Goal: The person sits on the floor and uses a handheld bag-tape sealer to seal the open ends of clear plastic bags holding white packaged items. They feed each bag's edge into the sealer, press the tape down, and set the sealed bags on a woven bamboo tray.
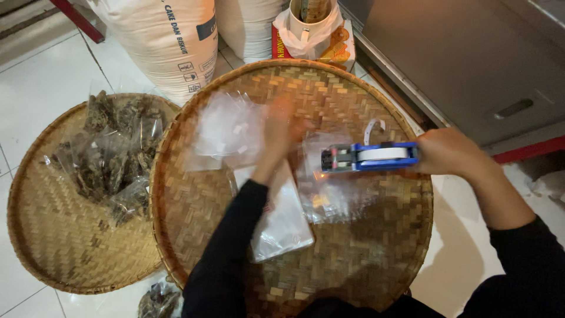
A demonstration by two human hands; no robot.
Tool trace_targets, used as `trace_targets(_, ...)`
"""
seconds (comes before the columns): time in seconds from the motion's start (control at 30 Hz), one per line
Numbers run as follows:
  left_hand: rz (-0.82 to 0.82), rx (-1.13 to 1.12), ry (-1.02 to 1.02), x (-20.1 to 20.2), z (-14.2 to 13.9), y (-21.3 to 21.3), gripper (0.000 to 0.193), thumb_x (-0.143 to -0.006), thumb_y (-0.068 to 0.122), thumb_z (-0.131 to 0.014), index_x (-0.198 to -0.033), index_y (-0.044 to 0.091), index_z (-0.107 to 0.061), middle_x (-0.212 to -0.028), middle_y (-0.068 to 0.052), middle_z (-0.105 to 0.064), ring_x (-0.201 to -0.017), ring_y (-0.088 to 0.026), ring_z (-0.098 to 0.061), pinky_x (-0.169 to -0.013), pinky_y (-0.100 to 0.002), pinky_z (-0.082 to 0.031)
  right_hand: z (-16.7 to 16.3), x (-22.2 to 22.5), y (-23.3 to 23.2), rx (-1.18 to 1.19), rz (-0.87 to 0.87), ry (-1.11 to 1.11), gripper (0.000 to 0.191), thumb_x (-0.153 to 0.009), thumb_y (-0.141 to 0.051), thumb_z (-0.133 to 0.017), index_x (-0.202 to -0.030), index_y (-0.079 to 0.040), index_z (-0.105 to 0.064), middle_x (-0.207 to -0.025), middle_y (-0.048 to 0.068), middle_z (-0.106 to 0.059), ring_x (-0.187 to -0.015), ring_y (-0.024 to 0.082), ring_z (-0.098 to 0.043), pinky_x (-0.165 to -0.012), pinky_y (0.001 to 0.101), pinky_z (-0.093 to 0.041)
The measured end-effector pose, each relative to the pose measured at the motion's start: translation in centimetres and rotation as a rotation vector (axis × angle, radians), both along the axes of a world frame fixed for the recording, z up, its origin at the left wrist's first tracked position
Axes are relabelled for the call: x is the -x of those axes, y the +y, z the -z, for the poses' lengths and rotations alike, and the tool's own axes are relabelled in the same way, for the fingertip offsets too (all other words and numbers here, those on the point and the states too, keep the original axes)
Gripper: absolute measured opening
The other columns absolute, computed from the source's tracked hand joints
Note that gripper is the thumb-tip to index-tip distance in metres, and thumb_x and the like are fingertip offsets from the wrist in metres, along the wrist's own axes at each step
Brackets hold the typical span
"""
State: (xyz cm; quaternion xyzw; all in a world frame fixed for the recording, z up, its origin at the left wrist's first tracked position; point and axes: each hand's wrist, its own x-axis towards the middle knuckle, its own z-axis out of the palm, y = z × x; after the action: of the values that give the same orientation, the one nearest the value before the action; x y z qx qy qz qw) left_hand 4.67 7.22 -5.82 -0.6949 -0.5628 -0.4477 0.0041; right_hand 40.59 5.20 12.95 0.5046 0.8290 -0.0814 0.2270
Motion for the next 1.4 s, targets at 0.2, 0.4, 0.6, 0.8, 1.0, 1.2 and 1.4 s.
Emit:
trace_targets(0.2,-0.050,0.460,0.166,-6.1,3.9,-0.5,0.079,-0.051,0.043,-0.094,-0.117,0.011,-0.065,-0.126,-0.017,-0.061,-0.113,-0.041,-0.056,-0.087,-0.055,-0.046,-0.7,-0.6,-1.2,-0.057,0.008,-0.191,0.028,-0.083,-0.039,-0.068,-0.088,-0.014,-0.080,-0.089,0.011,-0.077,-0.086,0.032,-0.074,-0.077,0.0434,-0.061)
trace_targets(0.4,-0.064,0.737,-0.041,-4.6,5.2,-0.1,0.039,-0.084,0.052,-0.078,-0.105,0.019,-0.076,-0.116,-0.009,-0.072,-0.113,-0.030,-0.067,-0.099,-0.048,-0.052,-2.1,-4.5,-2.2,-0.143,0.127,-0.306,0.025,-0.086,-0.040,-0.066,-0.093,-0.020,-0.080,-0.089,0.010,-0.077,-0.085,0.030,-0.077,-0.079,0.0422,-0.063)
trace_targets(0.6,-0.231,0.176,0.081,-8.0,4.3,-1.0,0.041,-0.067,0.045,-0.086,-0.099,0.022,-0.074,-0.129,-0.022,-0.062,-0.114,-0.043,-0.053,-0.096,-0.063,-0.037,-2.1,-5.6,-3.3,-0.139,0.206,-0.333,0.025,-0.085,-0.044,-0.070,-0.096,-0.025,-0.081,-0.086,0.006,-0.079,-0.082,0.028,-0.078,-0.077,0.0407,-0.064)
trace_targets(0.8,-0.205,0.388,0.010,-8.7,3.9,-0.5,0.043,-0.072,0.045,-0.085,-0.105,0.022,-0.070,-0.115,-0.005,-0.067,-0.114,-0.032,-0.055,-0.093,-0.052,-0.037,-1.6,-5.3,-3.8,-0.167,0.244,-0.277,0.025,-0.083,-0.041,-0.070,-0.105,-0.032,-0.079,-0.086,0.006,-0.080,-0.080,0.029,-0.078,-0.073,0.0410,-0.064)
trace_targets(1.0,-0.187,0.266,-0.087,-8.9,4.2,-0.9,0.020,-0.075,0.037,-0.085,-0.088,0.024,-0.076,-0.112,-0.001,-0.067,-0.111,-0.029,-0.055,-0.094,-0.050,-0.035,-1.3,-5.0,-4.2,-0.177,0.219,-0.225,0.033,-0.080,-0.048,-0.075,-0.107,-0.029,-0.079,-0.091,0.006,-0.080,-0.085,0.029,-0.077,-0.074,0.0427,-0.063)
trace_targets(1.2,-0.020,0.297,-0.133,-8.3,3.9,-1.9,0.028,-0.078,0.040,-0.080,-0.084,0.013,-0.074,-0.093,-0.002,-0.073,-0.106,-0.026,-0.059,-0.092,-0.046,-0.036,-0.3,-5.8,-5.5,-0.247,0.230,0.006,0.033,-0.076,-0.034,-0.076,-0.109,-0.030,-0.077,-0.094,0.008,-0.078,-0.090,0.032,-0.075,-0.077,0.0442,-0.061)
trace_targets(1.4,0.026,0.141,-0.049,-8.1,4.7,-1.4,0.017,-0.089,0.027,-0.073,-0.086,0.011,-0.077,-0.090,-0.008,-0.074,-0.095,-0.029,-0.067,-0.088,-0.047,-0.042,1.9,-7.2,-5.1,-0.286,0.193,0.123,0.028,-0.074,-0.029,-0.078,-0.101,-0.024,-0.077,-0.093,0.010,-0.076,-0.090,0.034,-0.073,-0.077,0.0459,-0.059)
